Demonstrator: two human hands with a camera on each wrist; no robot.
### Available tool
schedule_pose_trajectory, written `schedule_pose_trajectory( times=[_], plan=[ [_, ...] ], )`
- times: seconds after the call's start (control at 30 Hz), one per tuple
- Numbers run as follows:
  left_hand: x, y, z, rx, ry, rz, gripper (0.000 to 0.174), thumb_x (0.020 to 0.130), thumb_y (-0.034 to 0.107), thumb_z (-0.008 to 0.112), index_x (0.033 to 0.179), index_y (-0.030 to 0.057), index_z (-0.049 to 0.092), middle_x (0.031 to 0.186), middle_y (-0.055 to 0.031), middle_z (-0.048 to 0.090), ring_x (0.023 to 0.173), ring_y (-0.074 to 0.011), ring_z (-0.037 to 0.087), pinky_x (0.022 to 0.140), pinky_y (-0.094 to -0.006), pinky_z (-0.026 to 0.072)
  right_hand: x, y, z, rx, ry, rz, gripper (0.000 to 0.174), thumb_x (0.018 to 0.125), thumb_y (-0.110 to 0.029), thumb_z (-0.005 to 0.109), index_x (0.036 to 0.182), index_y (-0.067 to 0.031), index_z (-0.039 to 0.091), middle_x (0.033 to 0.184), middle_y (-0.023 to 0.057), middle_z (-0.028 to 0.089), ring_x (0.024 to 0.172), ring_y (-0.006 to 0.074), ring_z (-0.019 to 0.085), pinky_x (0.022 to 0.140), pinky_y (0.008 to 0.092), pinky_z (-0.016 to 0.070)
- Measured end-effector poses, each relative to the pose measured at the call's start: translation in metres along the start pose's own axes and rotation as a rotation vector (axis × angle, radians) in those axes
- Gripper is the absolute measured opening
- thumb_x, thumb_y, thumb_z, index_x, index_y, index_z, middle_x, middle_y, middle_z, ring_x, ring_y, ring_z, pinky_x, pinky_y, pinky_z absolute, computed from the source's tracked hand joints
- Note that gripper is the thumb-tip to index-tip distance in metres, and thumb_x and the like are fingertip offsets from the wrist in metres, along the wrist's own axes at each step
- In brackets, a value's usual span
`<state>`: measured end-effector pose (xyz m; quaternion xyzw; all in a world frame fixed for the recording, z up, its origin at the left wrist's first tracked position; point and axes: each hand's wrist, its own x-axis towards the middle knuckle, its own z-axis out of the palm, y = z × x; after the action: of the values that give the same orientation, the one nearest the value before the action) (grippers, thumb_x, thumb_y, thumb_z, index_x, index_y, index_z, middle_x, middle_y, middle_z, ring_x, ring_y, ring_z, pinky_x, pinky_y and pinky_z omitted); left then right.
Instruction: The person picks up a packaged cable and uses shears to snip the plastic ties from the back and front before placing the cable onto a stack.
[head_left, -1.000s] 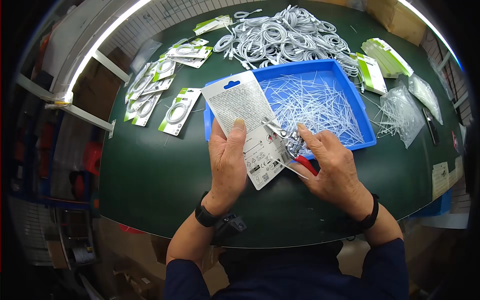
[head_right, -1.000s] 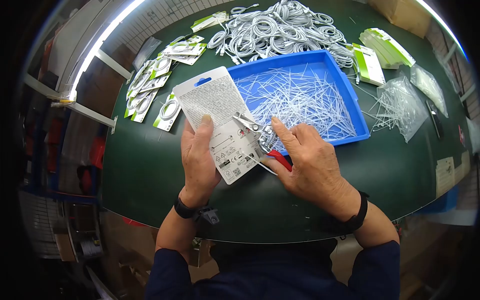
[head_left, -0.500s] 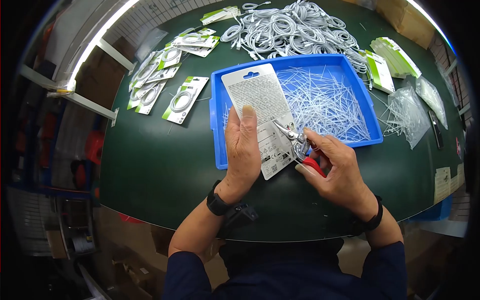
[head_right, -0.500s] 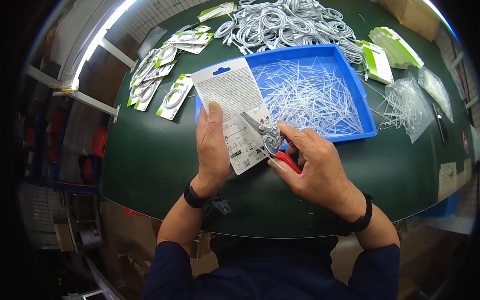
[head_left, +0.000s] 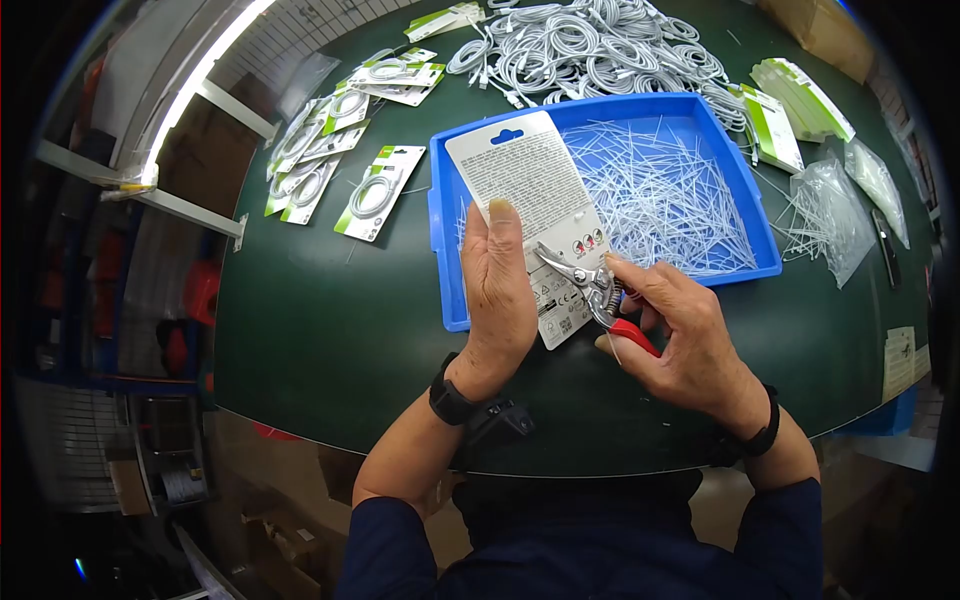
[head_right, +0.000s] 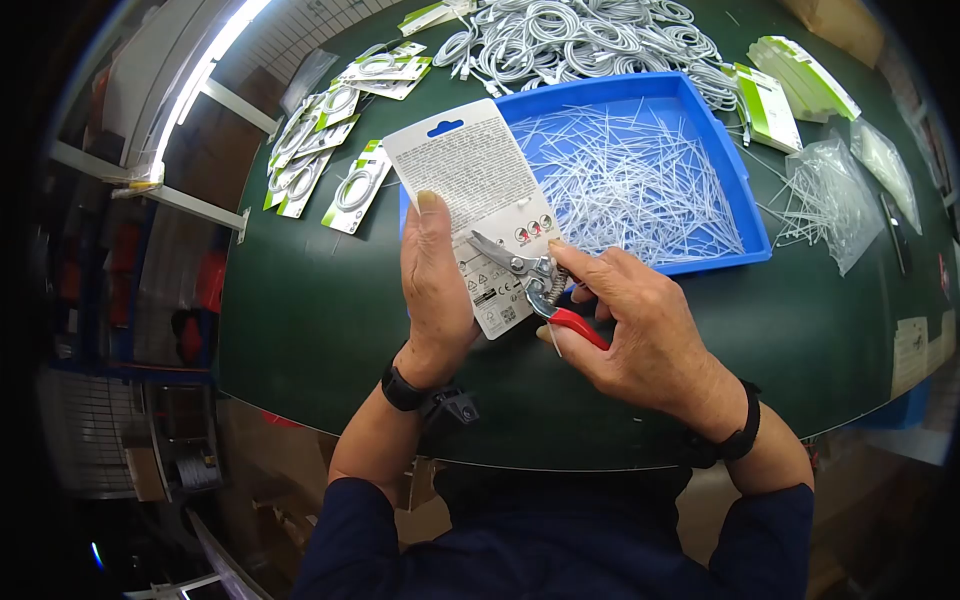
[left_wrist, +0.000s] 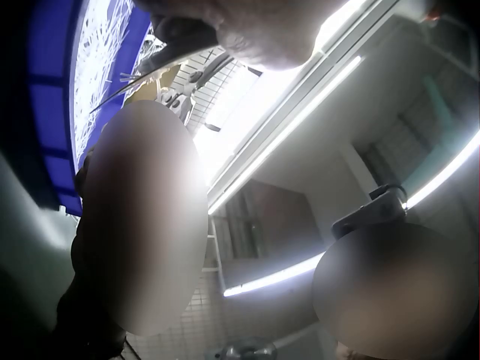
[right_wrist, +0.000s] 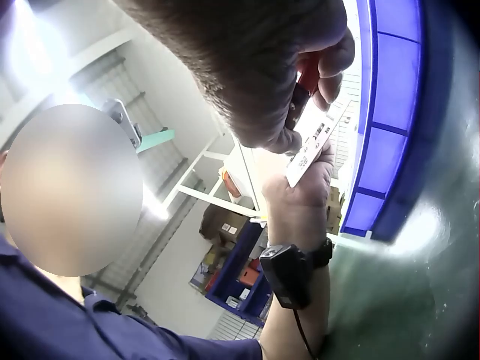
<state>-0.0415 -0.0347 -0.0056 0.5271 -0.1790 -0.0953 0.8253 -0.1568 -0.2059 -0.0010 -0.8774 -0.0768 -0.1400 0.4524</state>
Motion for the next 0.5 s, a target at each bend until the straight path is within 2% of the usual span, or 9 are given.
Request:
schedule_pose_trajectory(
  times=[0.33, 0.43, 0.5],
  plan=[
    [-0.005, -0.004, 0.012, -0.012, -0.001, 0.034, 0.046, 0.116, 0.037, 0.041, 0.142, -0.0003, 0.043, 0.123, -0.0130, 0.065, 0.105, -0.0148, 0.068, 0.091, -0.0300, 0.0572, 0.000, -0.002, 0.008, -0.225, 0.055, -0.113, 0.074, 0.079, -0.014, 0.085, 0.146, -0.0033, 0.056, 0.089, 0.0144, 0.062, 0.073, 0.0305, 0.063, 0.065, 0.0418, 0.0536],
    [-0.004, -0.006, 0.011, 0.054, 0.002, 0.036, 0.051, 0.115, 0.042, 0.040, 0.144, 0.0000, 0.041, 0.126, -0.0150, 0.065, 0.106, -0.0175, 0.070, 0.091, -0.0316, 0.0589, -0.001, 0.001, 0.009, -0.212, 0.053, -0.099, 0.073, 0.079, -0.013, 0.085, 0.145, -0.0018, 0.056, 0.087, 0.0141, 0.061, 0.072, 0.0301, 0.063, 0.064, 0.0412, 0.0532],
    [-0.004, -0.007, 0.011, 0.070, -0.003, 0.021, 0.054, 0.115, 0.045, 0.039, 0.145, 0.0000, 0.041, 0.127, -0.0158, 0.065, 0.107, -0.0187, 0.071, 0.091, -0.0323, 0.0595, -0.003, 0.004, 0.013, -0.193, 0.087, -0.096, 0.072, 0.078, -0.006, 0.085, 0.145, -0.0043, 0.059, 0.086, 0.0105, 0.060, 0.070, 0.0222, 0.062, 0.062, 0.0340, 0.0522]
  ],
)
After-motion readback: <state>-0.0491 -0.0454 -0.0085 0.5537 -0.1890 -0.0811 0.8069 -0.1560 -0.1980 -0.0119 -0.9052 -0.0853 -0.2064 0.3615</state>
